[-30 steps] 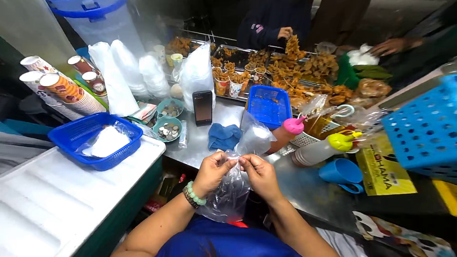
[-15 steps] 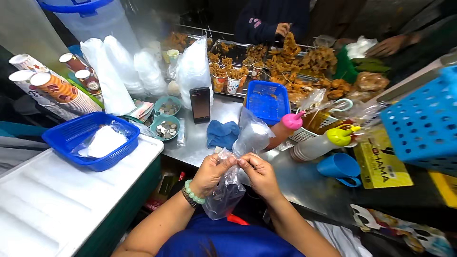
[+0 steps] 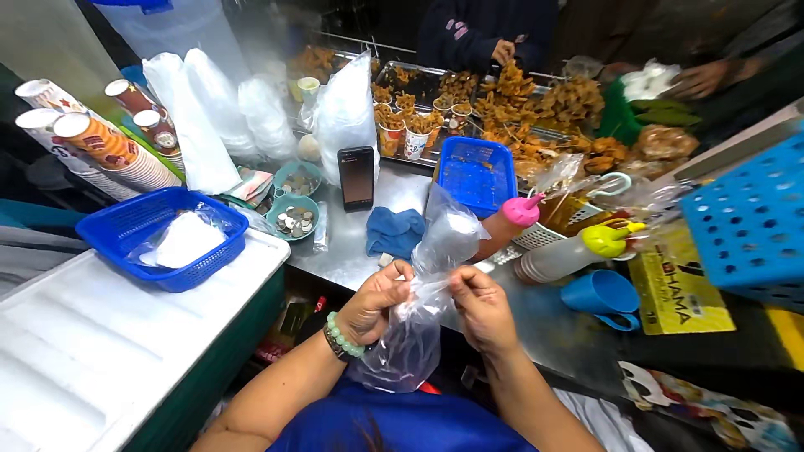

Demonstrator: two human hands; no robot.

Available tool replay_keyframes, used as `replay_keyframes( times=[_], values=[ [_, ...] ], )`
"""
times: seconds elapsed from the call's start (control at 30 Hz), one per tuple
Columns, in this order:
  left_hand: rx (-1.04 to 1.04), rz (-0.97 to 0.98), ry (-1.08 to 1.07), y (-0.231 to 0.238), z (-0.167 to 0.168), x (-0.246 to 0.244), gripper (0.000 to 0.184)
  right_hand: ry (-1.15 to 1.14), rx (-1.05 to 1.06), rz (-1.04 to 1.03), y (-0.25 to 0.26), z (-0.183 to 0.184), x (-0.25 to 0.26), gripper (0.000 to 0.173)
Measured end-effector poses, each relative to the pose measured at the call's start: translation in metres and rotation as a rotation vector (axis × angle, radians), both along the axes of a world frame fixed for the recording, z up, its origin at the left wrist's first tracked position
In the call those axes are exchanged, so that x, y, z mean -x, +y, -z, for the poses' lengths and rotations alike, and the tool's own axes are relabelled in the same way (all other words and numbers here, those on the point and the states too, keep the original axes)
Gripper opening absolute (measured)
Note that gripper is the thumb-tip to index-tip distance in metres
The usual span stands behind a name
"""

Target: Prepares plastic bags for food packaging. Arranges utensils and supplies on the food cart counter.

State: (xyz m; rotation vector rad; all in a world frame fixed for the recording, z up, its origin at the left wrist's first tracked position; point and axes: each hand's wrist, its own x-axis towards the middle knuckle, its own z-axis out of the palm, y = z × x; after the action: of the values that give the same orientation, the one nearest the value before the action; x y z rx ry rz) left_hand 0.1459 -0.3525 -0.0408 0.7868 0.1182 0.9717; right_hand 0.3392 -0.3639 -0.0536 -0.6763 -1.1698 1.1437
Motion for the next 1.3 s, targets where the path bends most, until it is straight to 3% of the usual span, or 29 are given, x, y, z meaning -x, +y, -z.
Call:
replay_keyframes(
  times=[0.07, 0.13, 0.2, 0.23, 0.3, 0.4, 0.47, 0.57, 0.67, 0.73, 0.83, 0.97, 1.07, 1.17, 1.3],
  values=[
    [-0.049, 0.03, -0.016, 0.005, -0.004, 0.008, 0.019, 0.309, 0.132, -0.099, 0.0, -0.004, -0.006, 0.013],
    [-0.204, -0.07, 0.231, 0.013, -0.012, 0.015, 0.03, 0.356, 0.167, -0.176, -0.001, -0.009, -0.014, 0.016],
    [-0.529, -0.261, 0.632, 0.022, -0.023, 0.013, 0.037, 0.206, 0.043, -0.21, 0.001, -0.013, -0.024, 0.007],
    [-0.711, -0.327, 0.817, 0.026, -0.03, 0.011, 0.037, 0.088, -0.043, -0.179, 0.004, -0.017, -0.03, 0.012],
    [-0.872, -0.339, 1.024, 0.033, -0.049, 0.001, 0.051, -0.246, -0.186, 0.003, 0.012, -0.031, -0.042, 0.015],
    [-0.629, -0.19, 0.946, 0.045, -0.069, -0.02, 0.063, -0.761, -0.281, 0.418, 0.029, -0.053, -0.047, 0.029],
    [-0.345, -0.064, 0.854, 0.061, -0.062, -0.034, 0.062, -0.924, -0.182, 0.519, 0.044, -0.056, -0.045, 0.039],
    [0.054, 0.001, 0.865, 0.079, -0.025, -0.046, 0.064, -0.825, 0.166, 0.418, 0.067, -0.025, -0.039, 0.039],
    [0.26, 0.042, 0.921, 0.085, 0.024, -0.05, 0.073, -0.625, 0.563, 0.361, 0.08, 0.026, -0.028, 0.027],
    [0.335, 0.023, 0.936, 0.081, 0.044, -0.048, 0.07, -0.536, 0.649, 0.354, 0.077, 0.051, -0.023, 0.02],
    [0.326, -0.111, 0.967, 0.076, 0.034, -0.037, 0.059, -0.399, 0.572, 0.419, 0.066, 0.068, -0.025, 0.019],
    [-0.097, -0.437, 1.238, 0.094, -0.018, 0.022, 0.034, -0.472, 0.513, 0.51, 0.05, 0.078, -0.049, 0.031],
    [-0.345, -0.758, 1.525, 0.119, -0.056, 0.102, 0.034, -0.726, 0.335, 0.529, 0.027, 0.092, -0.058, 0.032],
    [-0.324, -0.878, 1.987, 0.126, -0.087, 0.184, 0.046, -0.924, 0.015, 0.408, 0.01, 0.103, -0.042, 0.027],
    [-0.11, -0.718, 2.415, 0.109, -0.08, 0.261, 0.064, -1.02, -0.242, 0.214, 0.02, 0.099, 0.006, 0.022]
  ],
)
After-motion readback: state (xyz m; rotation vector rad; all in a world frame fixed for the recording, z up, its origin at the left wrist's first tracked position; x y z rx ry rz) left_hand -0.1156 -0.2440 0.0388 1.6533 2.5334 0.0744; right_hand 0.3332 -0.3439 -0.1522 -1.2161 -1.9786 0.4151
